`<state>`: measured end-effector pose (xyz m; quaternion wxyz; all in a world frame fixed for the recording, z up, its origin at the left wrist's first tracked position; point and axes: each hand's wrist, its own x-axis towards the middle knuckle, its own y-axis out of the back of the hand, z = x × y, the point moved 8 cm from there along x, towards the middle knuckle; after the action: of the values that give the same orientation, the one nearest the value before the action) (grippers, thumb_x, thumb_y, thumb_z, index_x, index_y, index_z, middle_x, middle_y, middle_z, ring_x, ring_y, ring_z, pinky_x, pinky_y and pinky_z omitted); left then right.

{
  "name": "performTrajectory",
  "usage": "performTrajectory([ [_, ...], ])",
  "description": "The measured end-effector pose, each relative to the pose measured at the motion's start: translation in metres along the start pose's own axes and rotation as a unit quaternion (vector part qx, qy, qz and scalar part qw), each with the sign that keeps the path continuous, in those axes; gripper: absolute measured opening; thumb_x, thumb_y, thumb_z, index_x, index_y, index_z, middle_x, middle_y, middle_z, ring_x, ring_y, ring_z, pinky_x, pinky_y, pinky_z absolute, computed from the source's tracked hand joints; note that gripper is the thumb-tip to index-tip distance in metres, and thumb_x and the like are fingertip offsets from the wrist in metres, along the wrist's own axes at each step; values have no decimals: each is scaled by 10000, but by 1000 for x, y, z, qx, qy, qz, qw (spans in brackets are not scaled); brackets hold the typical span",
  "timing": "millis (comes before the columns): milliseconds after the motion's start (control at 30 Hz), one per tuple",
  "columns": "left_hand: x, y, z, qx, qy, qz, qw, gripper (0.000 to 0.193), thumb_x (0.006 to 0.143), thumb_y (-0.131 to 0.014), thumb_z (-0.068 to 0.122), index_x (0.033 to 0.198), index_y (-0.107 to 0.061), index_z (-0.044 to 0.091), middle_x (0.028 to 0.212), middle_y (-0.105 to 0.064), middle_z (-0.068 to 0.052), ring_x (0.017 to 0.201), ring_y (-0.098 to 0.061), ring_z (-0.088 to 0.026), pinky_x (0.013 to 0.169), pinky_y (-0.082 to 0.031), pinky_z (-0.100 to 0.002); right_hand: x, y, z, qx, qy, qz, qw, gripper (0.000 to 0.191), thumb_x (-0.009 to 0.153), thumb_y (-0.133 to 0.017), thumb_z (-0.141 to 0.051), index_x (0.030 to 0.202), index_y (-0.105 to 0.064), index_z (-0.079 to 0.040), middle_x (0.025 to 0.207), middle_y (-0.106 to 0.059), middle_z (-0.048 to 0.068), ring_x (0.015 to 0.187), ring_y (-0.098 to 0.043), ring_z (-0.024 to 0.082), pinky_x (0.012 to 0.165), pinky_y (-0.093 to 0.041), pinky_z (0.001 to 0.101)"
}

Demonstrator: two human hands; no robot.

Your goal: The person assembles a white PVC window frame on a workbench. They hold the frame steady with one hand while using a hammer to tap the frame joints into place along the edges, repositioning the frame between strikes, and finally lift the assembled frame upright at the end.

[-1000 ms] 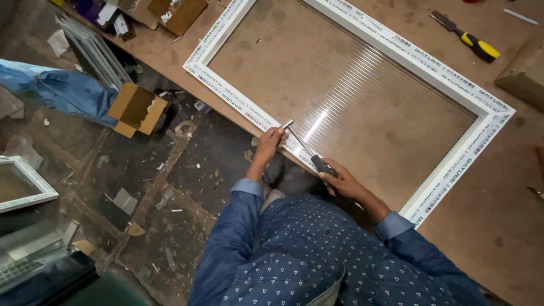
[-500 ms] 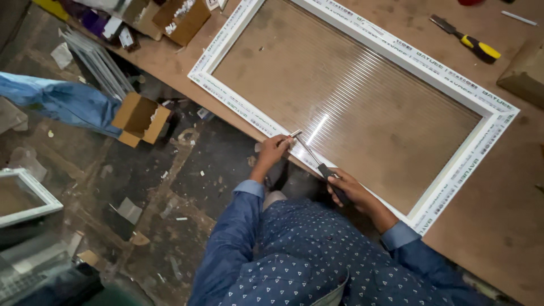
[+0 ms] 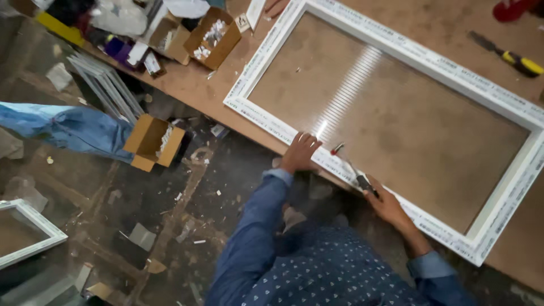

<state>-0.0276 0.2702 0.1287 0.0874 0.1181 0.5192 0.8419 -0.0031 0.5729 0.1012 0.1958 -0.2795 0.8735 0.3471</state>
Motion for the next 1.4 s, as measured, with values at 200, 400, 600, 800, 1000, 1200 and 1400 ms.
performTrajectory([
  [200, 18, -53, -46, -217, -5, 34, 976, 611, 657, -817, 184, 1200, -584, 27, 1149, -628, -232, 1105, -571, -482, 993, -430, -539, -13, -1, -30, -140, 61, 53, 987, 602, 1005, -581, -451, 1527, -477, -168, 1350, -627, 270, 1228, -598, 454, 1004, -487, 462],
  [400, 21, -83, -40, -25, -129, 75, 989, 776, 576, -919, 583, 1064, -608, 66, 1066, -579, -131, 1051, -557, -357, 1000, -420, -517, -29, 3, -53, -144, 13, 18, 989, 582, 1065, -560, -323, 1597, -422, -130, 1175, -696, 271, 941, -696, 435, 862, -524, 506],
  [600, 25, -79, -32, 15, -145, 103, 984, 748, 566, -894, 601, 989, -600, 59, 1100, -573, -128, 1046, -525, -347, 945, -404, -513, -33, 30, -90, -132, -55, 6, 990, 581, 1066, -572, -307, 1609, -405, -184, 1095, -704, 274, 893, -709, 421, 835, -548, 496],
  [800, 15, -85, -37, -20, -147, 132, 980, 735, 548, -871, 539, 1049, -619, 65, 1126, -575, -100, 1157, -515, -323, 994, -402, -491, -44, 25, -148, -222, 154, 125, 955, 551, 1165, -539, -311, 1639, -311, -147, 1019, -678, 216, 867, -671, 316, 767, -549, 391],
  [1000, 20, -84, -35, -11, -158, 107, 981, 695, 536, -838, 527, 977, -600, 46, 1083, -548, -124, 1041, -493, -350, 964, -411, -506, -36, 18, -95, -92, -145, 11, 985, 617, 1047, -569, -315, 1622, -371, -210, 1037, -731, 230, 757, -698, 345, 730, -559, 471],
  [1200, 18, -80, -35, -14, -152, 107, 982, 733, 541, -891, 585, 964, -599, 62, 1092, -562, -111, 1069, -509, -343, 958, -415, -495, -35, -2, -110, -196, 65, 33, 978, 675, 1122, -598, -240, 1685, -268, -66, 1168, -687, 318, 935, -722, 378, 848, -545, 485],
  [1400, 21, -84, -36, -19, -128, 78, 988, 700, 566, -899, 553, 966, -604, 62, 1093, -574, -120, 1072, -515, -352, 937, -412, -508, -39, 13, -86, -33, -62, 85, 994, 632, 1101, -554, -281, 1661, -283, -174, 1059, -733, 192, 720, -678, 247, 727, -585, 452],
])
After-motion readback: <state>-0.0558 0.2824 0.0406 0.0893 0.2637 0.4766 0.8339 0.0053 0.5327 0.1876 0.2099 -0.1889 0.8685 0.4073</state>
